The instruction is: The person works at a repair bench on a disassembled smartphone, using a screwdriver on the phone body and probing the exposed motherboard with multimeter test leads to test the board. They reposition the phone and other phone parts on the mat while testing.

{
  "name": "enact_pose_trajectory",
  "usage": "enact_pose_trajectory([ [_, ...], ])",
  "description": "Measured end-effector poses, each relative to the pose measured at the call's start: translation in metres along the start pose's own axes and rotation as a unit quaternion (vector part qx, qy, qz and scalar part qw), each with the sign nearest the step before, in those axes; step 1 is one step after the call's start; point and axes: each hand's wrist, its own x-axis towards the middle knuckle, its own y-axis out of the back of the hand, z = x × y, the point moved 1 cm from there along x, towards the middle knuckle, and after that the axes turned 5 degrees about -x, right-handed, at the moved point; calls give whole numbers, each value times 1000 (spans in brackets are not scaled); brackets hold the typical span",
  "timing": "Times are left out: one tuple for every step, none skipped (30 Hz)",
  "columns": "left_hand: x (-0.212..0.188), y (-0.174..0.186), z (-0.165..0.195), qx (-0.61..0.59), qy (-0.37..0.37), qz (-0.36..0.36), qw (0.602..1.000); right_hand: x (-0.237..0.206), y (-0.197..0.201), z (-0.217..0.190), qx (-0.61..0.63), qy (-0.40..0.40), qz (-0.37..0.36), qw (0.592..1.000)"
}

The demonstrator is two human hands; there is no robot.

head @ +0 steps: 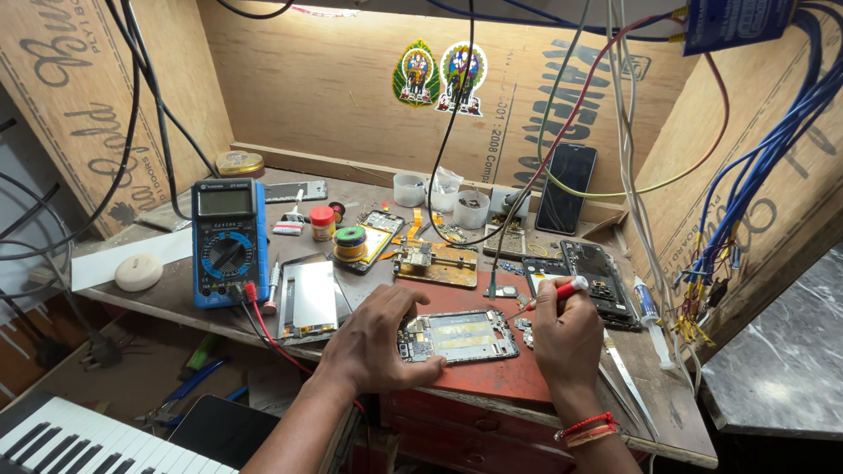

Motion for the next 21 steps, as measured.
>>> enact_pose_trajectory([
  [0, 0, -1, 3, 5, -5, 1000, 0, 0, 0, -2, -2, -3, 1000],
  [-1, 0, -1, 3, 2, -3, 1000, -1, 0, 0, -4, -5, -6, 1000],
  [0, 0, -1, 5, -1, 0, 1000, -1, -1, 0, -5, -8, -10, 1000],
  [0, 0, -1, 5, -4, 2, 1000, -1, -1, 1, -8, -12, -13, 1000],
  [-1, 0, -1, 3, -8, 2, 1000, -2, 0, 1, -5, -9, -15, 1000],
  [0, 1, -1, 3, -14, 5, 1000, -1, -1, 1, 0, -3, -16, 1000],
  [0, 1, -1, 2, -19, 7, 1000, -1, -2, 1, 5, 1, -18, 1000],
  [0, 1, -1, 2, -9, 1, 1000, -1, -1, 1, 4, 5, -16, 1000],
  [1, 1, 0, 2, 1, -4, 1000, 0, -1, 2, 5, 9, -13, 1000],
  [1, 1, 0, 3, 11, -10, 1000, 0, -1, 3, 6, 14, -11, 1000],
  [1, 1, 0, 2, 12, -9, 1000, 0, -1, 4, 39, 0, -9, 999],
  [0, 1, 1, 0, 12, -9, 1000, 0, -1, 6, 72, -14, -6, 997],
  [0, 2, 1, -1, 11, -6, 1000, 1, -1, 7, 106, -25, -2, 994],
  [1, 1, 2, -2, 6, -8, 1000, 0, 2, 8, 103, 0, 19, 995],
  [2, 0, 2, -2, 2, -9, 1000, -3, 4, 9, 101, 26, 39, 994],
  [2, 1, 1, 0, -1, -7, 1000, -3, 4, 9, 102, 55, 58, 992],
  [1, 1, 1, -2, -8, -2, 1000, -4, 5, 9, 99, 43, 51, 993],
  [0, 1, 1, -3, -14, 3, 1000, -4, 4, 9, 96, 32, 44, 994],
  [0, 1, 1, -4, -21, 8, 1000, -4, 4, 8, 94, 22, 36, 995],
  [0, 1, 0, -4, -23, 8, 1000, -4, 4, 8, 85, 25, 37, 995],
  [0, 1, 0, -3, -24, 9, 1000, -4, 4, 6, 78, 27, 36, 996],
])
